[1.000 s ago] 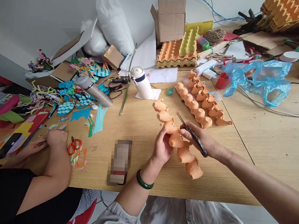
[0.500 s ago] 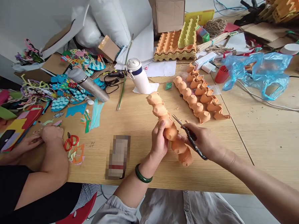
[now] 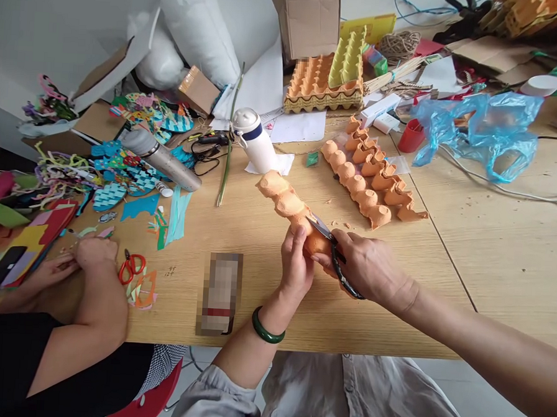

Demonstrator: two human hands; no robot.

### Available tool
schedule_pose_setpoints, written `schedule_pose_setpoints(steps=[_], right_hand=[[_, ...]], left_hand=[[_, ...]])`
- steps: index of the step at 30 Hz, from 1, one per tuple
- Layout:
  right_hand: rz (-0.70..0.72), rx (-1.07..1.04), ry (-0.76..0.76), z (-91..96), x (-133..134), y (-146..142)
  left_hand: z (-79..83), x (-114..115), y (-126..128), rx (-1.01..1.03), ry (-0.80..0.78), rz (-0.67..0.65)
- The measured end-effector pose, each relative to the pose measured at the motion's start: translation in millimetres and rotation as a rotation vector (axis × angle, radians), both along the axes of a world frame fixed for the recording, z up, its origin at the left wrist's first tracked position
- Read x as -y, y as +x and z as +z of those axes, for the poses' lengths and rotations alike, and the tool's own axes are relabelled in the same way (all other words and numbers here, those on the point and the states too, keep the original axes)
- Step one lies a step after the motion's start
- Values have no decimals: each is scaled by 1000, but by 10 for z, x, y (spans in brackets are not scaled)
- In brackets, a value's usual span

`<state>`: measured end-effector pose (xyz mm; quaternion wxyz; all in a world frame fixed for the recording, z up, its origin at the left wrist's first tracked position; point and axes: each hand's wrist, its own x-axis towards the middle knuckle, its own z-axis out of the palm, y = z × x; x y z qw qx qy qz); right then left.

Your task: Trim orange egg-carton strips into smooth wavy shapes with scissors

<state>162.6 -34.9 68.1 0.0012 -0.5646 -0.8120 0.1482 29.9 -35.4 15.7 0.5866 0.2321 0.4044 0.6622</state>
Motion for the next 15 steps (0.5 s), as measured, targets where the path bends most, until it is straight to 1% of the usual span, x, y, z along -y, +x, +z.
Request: schedule_pose_setpoints(steps=[3, 7, 14, 15], right_hand=[[1, 14, -1, -11, -17, -26], [49, 48, 9, -13, -54, -36], [33, 50, -73, -19, -78, -13], [34, 44, -81, -28, -87, -3]], left_hand=[[27, 8, 9, 23, -29, 11], [20, 9, 10, 44, -29, -1], [-15, -10, 18, 91, -55, -37], [-17, -13, 19, 99, -78, -47]])
